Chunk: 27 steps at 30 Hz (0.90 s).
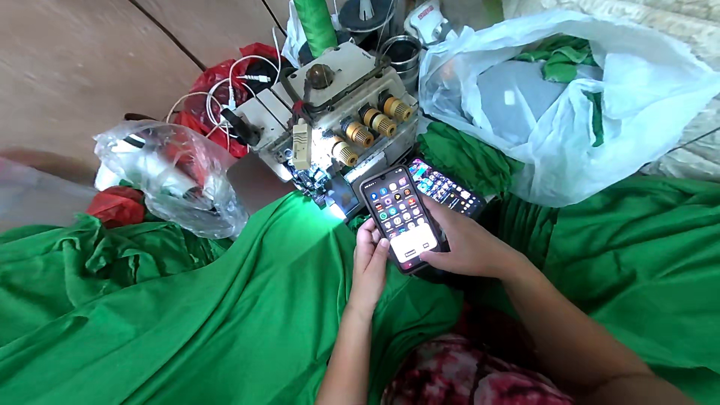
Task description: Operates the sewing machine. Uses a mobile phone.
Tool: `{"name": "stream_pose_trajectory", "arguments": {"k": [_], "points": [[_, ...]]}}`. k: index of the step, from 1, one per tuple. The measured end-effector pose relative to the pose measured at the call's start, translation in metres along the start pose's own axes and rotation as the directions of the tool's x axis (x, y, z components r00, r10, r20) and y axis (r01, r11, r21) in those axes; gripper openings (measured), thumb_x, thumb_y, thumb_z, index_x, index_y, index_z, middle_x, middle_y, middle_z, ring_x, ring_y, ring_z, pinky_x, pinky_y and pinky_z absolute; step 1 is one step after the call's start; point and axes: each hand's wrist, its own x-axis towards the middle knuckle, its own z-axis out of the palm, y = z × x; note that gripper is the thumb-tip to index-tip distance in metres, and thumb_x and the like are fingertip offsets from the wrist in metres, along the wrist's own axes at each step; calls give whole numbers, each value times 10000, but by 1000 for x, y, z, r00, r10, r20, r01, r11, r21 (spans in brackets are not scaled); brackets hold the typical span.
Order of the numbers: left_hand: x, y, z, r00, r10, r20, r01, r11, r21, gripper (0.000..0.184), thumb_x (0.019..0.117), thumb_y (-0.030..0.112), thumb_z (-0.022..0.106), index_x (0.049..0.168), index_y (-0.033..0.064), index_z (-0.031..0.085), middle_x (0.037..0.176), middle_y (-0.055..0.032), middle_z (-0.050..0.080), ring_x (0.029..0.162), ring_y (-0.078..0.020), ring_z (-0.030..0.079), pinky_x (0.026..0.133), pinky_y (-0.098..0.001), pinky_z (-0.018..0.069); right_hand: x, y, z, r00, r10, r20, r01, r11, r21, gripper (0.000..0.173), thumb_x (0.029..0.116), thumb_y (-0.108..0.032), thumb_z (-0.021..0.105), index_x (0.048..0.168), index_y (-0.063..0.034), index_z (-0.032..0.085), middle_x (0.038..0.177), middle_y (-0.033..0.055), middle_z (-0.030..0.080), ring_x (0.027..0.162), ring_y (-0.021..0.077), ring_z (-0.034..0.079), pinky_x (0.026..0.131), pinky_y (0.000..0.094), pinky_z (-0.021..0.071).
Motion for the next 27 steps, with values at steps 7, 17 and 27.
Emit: {"name": "stream_pose_trajectory", "arguments": {"k": [7, 17, 27], "points": [[0, 0, 1, 1000, -9, 0, 9, 1000, -5, 379, 1023, 26, 359, 1379, -95, 310, 1176, -89, 654, 1026, -116, 691, 891, -317, 591, -1, -1, 2, 1000, 21, -10, -21, 999, -47, 1117, 766, -492, 760, 1637, -98, 183, 1432, 162, 560, 1273, 258, 580, 1059, 471, 477], [0, -1, 0, 1000, -14, -6, 14, 1000, 1, 378, 1016, 24, 357, 1372, -93, 317, 1151, -79, 655, 1017, -114, 687, 885, -318, 591, 2, 2, 1, 1000, 20, -2, -20, 1000, 19, 871, 847, -230, 607, 1629, -116, 240, 1433, 162, 564, 1292, 252, 573, 1063, 460, 475], [0, 0, 0, 1000, -13, 0, 13, 1000, -2, 368, 1017, 21, 354, 1366, -91, 316, 1162, -78, 654, 1024, -112, 688, 889, -316, 591, -1, 6, -3, 999, -37, 35, 35, 998, 58, 894, 863, -272, 615, 1637, -109, 199, 1438, 154, 556, 1268, 212, 585, 1043, 413, 497]]}}
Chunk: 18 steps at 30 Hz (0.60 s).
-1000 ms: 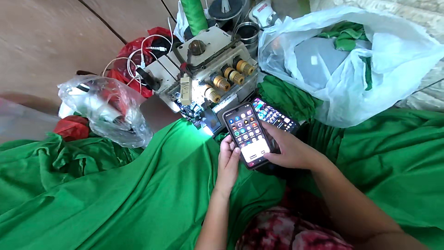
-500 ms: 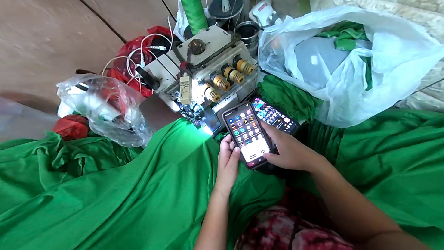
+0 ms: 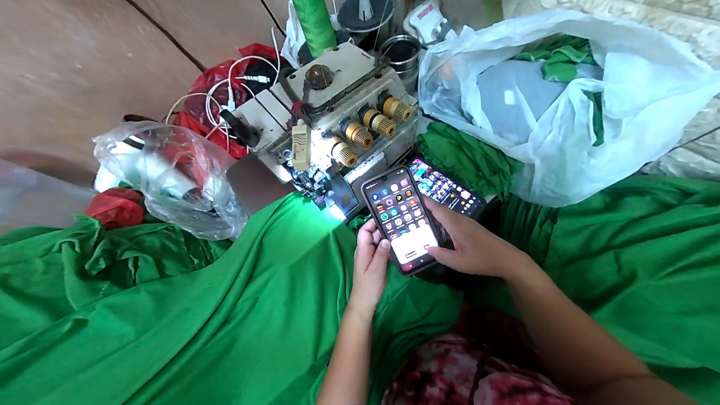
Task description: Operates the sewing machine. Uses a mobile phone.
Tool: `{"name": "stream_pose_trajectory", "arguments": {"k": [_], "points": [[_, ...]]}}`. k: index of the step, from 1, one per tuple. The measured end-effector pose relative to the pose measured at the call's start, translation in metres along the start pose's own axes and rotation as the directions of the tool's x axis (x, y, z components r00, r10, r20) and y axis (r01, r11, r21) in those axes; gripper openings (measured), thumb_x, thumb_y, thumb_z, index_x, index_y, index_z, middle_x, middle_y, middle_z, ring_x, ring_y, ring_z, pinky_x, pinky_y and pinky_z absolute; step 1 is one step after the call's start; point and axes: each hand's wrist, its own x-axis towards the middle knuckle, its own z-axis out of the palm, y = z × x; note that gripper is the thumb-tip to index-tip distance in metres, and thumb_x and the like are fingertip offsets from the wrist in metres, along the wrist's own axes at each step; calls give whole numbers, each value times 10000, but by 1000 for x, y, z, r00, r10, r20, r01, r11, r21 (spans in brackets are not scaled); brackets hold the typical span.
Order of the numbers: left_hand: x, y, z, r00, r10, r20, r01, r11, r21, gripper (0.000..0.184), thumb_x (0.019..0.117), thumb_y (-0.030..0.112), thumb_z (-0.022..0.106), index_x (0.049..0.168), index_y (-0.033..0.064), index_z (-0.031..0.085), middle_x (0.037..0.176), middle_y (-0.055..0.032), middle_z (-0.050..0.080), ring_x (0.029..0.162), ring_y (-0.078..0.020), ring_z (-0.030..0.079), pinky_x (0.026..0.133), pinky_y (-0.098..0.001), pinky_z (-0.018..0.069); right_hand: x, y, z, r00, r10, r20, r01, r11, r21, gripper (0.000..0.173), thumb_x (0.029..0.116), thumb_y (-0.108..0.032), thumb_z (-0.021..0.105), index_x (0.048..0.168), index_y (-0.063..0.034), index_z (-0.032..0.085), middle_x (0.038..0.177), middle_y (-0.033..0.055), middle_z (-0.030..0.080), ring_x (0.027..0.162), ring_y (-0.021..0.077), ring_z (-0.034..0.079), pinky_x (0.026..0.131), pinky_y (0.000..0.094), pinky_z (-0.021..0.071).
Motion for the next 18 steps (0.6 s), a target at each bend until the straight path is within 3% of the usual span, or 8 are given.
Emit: {"name": "stream_pose_trajectory", "arguments": {"k": [14, 18], "points": [[0, 0, 0, 1000, 1, -2, -1, 999, -41, 357, 1020, 20, 353, 1362, -73, 314, 1170, -73, 656, 1018, -120, 695, 885, -325, 597, 1, 2, -1, 1000, -28, -10, 28, 998, 47, 875, 844, -233, 614, 1627, -119, 240, 1371, 134, 595, 1123, 162, 634, 915, 345, 543], [0, -1, 0, 1000, 6, -1, -6, 999, -40, 350, 1020, 23, 352, 1357, -67, 321, 1171, -68, 658, 1021, -120, 694, 888, -324, 594, 1, 3, 1, 999, -35, -32, 38, 995, 95, 817, 869, -231, 590, 1613, -106, 277, 1330, 128, 629, 1117, 149, 656, 936, 351, 553]]}}
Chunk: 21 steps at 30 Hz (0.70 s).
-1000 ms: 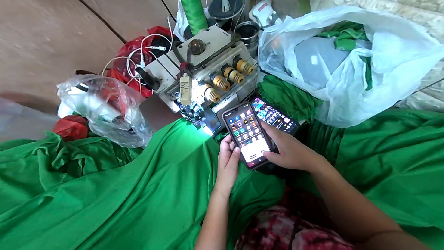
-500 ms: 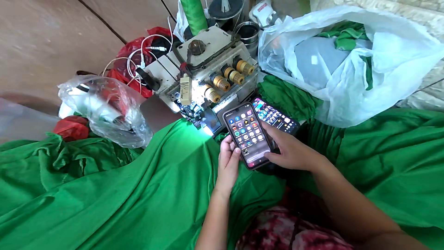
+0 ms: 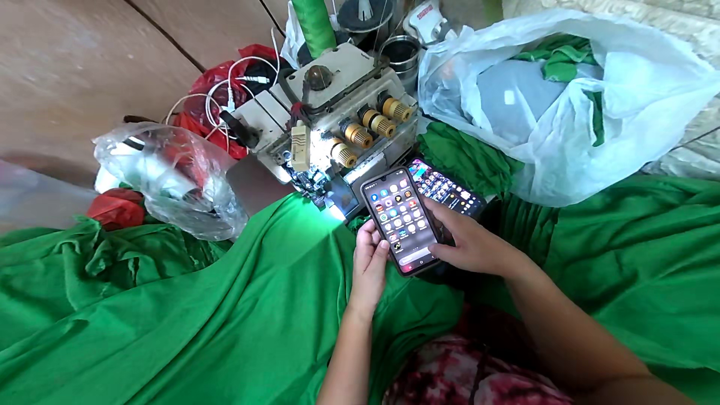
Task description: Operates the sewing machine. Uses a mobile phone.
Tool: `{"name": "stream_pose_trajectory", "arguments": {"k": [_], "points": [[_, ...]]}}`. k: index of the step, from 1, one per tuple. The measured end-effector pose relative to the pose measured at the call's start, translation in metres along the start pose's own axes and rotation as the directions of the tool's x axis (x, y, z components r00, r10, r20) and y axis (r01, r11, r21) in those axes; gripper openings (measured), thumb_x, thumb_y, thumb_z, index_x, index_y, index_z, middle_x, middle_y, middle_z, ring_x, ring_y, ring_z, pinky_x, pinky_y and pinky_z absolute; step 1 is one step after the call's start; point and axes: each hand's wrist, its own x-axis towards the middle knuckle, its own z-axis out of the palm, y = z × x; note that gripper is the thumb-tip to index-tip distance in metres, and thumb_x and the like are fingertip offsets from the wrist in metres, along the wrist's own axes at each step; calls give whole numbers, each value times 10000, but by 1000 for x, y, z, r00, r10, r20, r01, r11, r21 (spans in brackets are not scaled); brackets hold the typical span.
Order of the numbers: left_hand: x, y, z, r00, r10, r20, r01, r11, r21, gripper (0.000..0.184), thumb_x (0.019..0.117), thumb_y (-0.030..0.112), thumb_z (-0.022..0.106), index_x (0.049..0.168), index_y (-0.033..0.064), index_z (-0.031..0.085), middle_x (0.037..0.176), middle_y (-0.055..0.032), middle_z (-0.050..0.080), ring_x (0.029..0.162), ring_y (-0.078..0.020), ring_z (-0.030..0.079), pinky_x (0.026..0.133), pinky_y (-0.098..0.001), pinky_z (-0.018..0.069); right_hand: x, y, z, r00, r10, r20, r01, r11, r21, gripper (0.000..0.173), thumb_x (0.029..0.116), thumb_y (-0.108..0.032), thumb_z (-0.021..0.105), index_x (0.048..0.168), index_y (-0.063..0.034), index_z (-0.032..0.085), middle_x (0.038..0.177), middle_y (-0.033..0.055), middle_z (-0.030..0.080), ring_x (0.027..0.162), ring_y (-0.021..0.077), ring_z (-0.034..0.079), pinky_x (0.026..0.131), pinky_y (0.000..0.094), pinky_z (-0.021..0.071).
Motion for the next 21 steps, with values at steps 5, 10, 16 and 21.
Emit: {"name": "stream_pose_trajectory", "arguments": {"k": [5, 10, 16, 21], "points": [[0, 0, -1, 1000, 4, -2, -4, 1000, 3, 341, 1014, 17, 350, 1346, -62, 328, 1145, -57, 657, 1014, -118, 693, 884, -328, 596, 1, 2, 3, 999, -19, -30, 19, 1000, 14, 742, 898, -250, 562, 1579, -64, 336, 1284, 129, 648, 1092, 139, 656, 932, 336, 547], [0, 0, -1, 1000, 1, -8, -1, 1000, -3, 340, 1018, 21, 346, 1347, -64, 330, 1148, -65, 657, 1016, -123, 694, 883, -330, 597, 1, 1, 3, 998, -35, -43, 36, 999, 15, 724, 905, -248, 557, 1574, -64, 348, 1267, 117, 657, 1071, 113, 658, 909, 307, 551], [0, -1, 0, 1000, -5, -9, 5, 1000, -16, 347, 1013, 17, 351, 1351, -55, 327, 1147, -58, 658, 1012, -119, 695, 880, -330, 598, 1, 1, 3, 998, -37, -50, 38, 999, 7, 726, 903, -244, 551, 1577, -68, 343, 1249, 118, 661, 1049, 112, 658, 895, 304, 549], [0, 0, 0, 1000, 6, -10, -6, 1000, -13, 338, 1013, 9, 346, 1345, -51, 333, 1137, -52, 657, 1002, -115, 693, 869, -319, 596, 1, 0, 3, 999, -30, -44, 31, 1000, 5, 730, 911, -248, 552, 1584, -72, 333, 1237, 117, 665, 1032, 116, 664, 884, 300, 553]]}}
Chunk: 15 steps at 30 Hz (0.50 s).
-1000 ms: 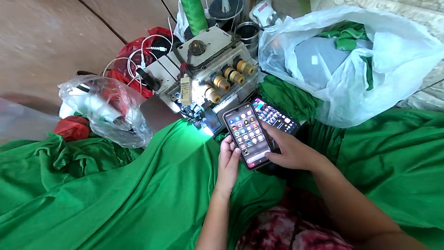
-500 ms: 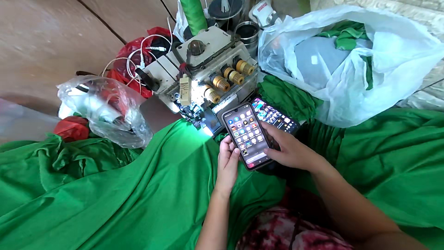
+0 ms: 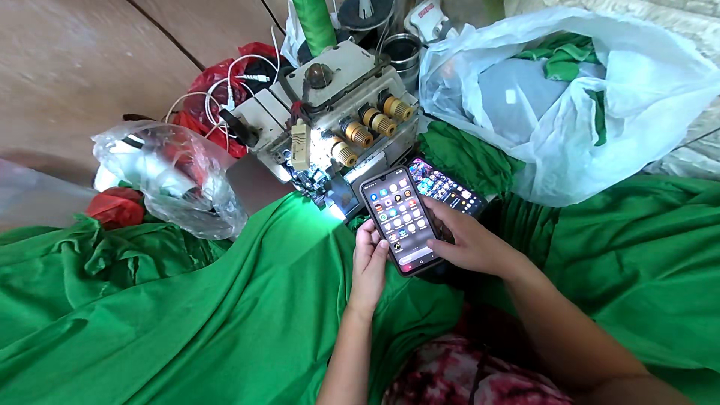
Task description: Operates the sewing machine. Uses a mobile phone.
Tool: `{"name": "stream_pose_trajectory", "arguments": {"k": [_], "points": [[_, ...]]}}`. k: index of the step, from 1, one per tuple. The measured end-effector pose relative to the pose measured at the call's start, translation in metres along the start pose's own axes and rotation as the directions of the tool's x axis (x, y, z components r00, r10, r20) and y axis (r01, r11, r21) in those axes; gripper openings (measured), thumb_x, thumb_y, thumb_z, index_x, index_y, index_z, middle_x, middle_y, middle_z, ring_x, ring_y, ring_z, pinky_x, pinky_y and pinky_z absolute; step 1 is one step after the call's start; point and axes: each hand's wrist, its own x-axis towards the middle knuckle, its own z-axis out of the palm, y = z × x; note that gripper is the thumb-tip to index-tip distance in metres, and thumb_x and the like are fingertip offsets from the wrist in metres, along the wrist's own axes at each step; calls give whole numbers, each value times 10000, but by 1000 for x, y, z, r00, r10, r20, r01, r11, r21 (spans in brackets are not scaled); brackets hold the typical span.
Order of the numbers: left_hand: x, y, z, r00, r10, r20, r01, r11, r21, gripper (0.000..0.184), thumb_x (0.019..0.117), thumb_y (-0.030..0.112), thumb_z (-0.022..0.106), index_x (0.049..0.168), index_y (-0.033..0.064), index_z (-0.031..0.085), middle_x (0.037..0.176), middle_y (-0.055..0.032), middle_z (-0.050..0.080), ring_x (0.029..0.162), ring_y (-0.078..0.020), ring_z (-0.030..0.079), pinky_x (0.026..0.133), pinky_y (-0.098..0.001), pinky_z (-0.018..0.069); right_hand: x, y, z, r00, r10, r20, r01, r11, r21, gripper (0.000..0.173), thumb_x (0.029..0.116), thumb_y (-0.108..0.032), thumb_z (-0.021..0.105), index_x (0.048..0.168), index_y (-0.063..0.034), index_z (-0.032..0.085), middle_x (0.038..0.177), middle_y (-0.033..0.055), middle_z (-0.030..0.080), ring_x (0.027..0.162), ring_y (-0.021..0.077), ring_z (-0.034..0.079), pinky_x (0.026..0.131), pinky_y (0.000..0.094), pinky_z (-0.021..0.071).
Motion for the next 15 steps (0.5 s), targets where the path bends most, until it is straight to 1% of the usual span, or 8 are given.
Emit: {"name": "stream_pose_trajectory", "arguments": {"k": [4, 15], "points": [[0, 0, 0, 1000, -1, -3, 1, 1000, -2, 344, 1006, 5, 343, 1345, -51, 333, 1140, -49, 658, 1001, -111, 694, 868, -319, 597, 0, 0, 0, 1000, -10, -6, 10, 1000, -9, 725, 912, -246, 553, 1581, -64, 340, 1223, 128, 667, 1023, 126, 663, 878, 305, 551], [-1, 0, 0, 1000, 3, -4, -3, 1000, -3, 331, 1007, 7, 351, 1335, -43, 347, 1127, -46, 661, 999, -113, 692, 874, -321, 593, 1, 1, 1, 1000, -13, -13, 13, 1000, -1, 695, 912, -246, 547, 1556, -50, 374, 1221, 119, 675, 1030, 116, 667, 885, 305, 554]]}}
